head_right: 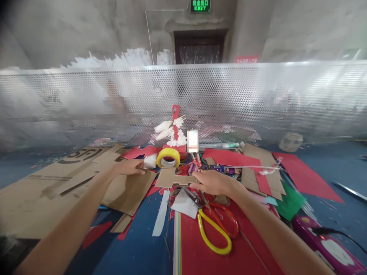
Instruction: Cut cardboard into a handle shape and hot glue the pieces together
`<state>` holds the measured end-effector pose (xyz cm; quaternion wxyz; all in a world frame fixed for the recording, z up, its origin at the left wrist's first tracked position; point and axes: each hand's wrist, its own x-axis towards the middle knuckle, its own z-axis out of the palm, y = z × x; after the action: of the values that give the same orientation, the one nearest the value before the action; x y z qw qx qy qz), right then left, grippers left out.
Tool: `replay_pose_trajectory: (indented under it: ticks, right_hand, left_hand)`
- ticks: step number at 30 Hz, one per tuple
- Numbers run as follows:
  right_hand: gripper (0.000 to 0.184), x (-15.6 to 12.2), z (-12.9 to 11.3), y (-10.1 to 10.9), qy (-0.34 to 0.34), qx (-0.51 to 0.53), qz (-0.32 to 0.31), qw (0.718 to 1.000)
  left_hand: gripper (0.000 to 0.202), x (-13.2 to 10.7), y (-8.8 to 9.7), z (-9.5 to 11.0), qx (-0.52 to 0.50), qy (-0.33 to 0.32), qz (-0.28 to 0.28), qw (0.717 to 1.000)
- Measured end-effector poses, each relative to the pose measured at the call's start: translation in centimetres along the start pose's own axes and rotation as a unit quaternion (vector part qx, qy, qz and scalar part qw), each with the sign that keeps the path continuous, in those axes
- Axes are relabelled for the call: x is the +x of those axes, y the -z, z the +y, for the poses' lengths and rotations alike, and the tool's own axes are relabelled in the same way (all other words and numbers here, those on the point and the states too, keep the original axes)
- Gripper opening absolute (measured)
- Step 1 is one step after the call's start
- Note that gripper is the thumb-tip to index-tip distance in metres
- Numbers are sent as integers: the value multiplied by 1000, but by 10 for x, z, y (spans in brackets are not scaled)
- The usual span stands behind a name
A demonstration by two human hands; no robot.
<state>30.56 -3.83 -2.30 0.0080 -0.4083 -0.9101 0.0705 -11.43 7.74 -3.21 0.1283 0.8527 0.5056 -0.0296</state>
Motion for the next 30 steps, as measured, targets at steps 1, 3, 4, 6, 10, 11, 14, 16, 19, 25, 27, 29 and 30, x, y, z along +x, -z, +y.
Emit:
replay_pose_trajectory:
  ticks: [1,3,4,6,10,11,14,16,19,25,27,29,30]
  right_hand:
    - [40,1,0,0,-2,-5,0,1000]
    - [38,2,-1,0,0,-18,6,1000]
    - [37,4,-1,-1,2,-25,12,1000]
    - [36,6,-2,-3,6,-35,24,999]
    - [34,10,-1,-8,12,-55,33,998]
    - [33,10,-1,-9,15,-60,34,998]
    - [26,10,1,-10,28,-71,38,996]
    - [20,9,3,-9,28,-78,39,996]
    - [16,6,6,-4,17,-76,36,996]
    - [15,-2,3,12,23,-44,50,998]
    - [25,-5,0,16,33,-42,76,996]
    - [34,-6,-2,16,46,-43,95,993]
    - [35,-6,-2,16,50,-45,100,993]
  left_hand:
    - [49,-1,2,2,2,0,-5,1000]
    - [48,-3,8,8,11,-6,-17,1000]
    - [47,-5,12,13,17,-15,-22,1000]
    - [47,-9,19,25,26,-31,-21,999]
    - [45,-12,28,51,15,-63,-12,998]
    - [44,-12,30,57,11,-68,-12,998]
    - [43,-15,36,70,2,-79,-18,997]
    - [43,-18,41,77,-10,-89,-17,996]
    - [42,-27,52,89,-29,-108,-6,994]
    - [38,-67,89,134,33,-85,81,993]
    - [36,-81,97,149,55,-65,122,989]
    - [33,-90,98,160,74,-65,127,987]
    - [29,-92,95,164,81,-70,120,987]
